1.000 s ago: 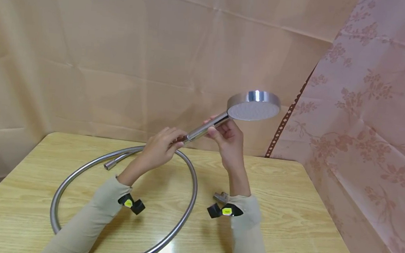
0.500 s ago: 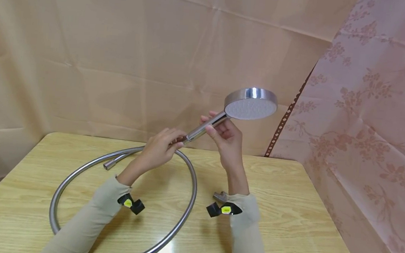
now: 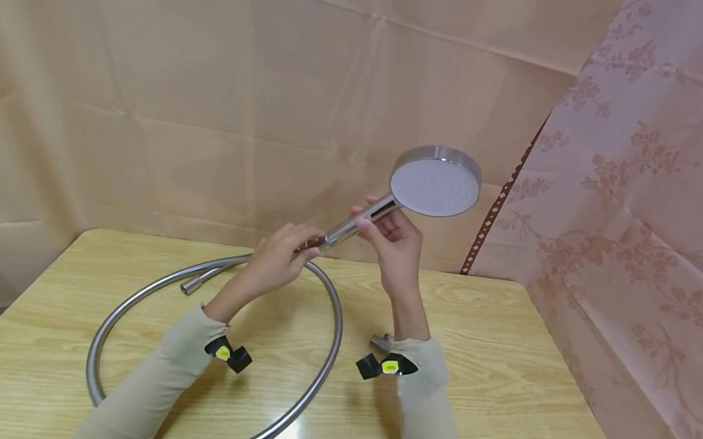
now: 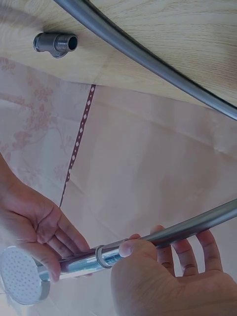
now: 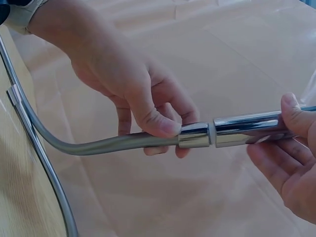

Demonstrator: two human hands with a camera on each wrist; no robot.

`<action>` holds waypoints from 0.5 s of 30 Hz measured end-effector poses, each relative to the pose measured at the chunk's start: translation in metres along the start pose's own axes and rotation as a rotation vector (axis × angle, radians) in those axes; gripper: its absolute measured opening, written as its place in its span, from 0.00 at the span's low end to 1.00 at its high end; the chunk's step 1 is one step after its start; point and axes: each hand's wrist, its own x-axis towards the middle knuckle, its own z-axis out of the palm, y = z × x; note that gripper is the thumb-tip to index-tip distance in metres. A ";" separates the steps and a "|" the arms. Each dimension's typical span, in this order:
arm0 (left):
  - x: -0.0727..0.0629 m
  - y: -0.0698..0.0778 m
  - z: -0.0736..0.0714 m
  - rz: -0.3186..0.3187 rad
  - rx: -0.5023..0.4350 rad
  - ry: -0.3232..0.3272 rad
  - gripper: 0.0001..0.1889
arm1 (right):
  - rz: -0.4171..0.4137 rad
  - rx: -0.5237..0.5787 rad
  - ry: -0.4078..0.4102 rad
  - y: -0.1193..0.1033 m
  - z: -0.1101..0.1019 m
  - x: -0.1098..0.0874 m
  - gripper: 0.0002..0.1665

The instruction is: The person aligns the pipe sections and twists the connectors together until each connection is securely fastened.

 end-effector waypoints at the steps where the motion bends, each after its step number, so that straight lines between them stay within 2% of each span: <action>1: 0.000 0.000 0.000 -0.005 -0.004 0.001 0.11 | 0.002 0.001 -0.012 0.000 0.000 0.000 0.22; 7: 0.001 -0.001 0.000 -0.027 -0.013 0.007 0.12 | -0.002 -0.010 -0.057 -0.002 -0.001 -0.001 0.24; 12: 0.000 0.002 -0.001 -0.020 -0.007 0.017 0.12 | -0.024 -0.006 0.017 -0.003 0.003 -0.001 0.15; 15: 0.000 0.003 -0.001 -0.009 0.005 0.014 0.12 | -0.038 -0.032 0.058 -0.003 0.005 -0.001 0.14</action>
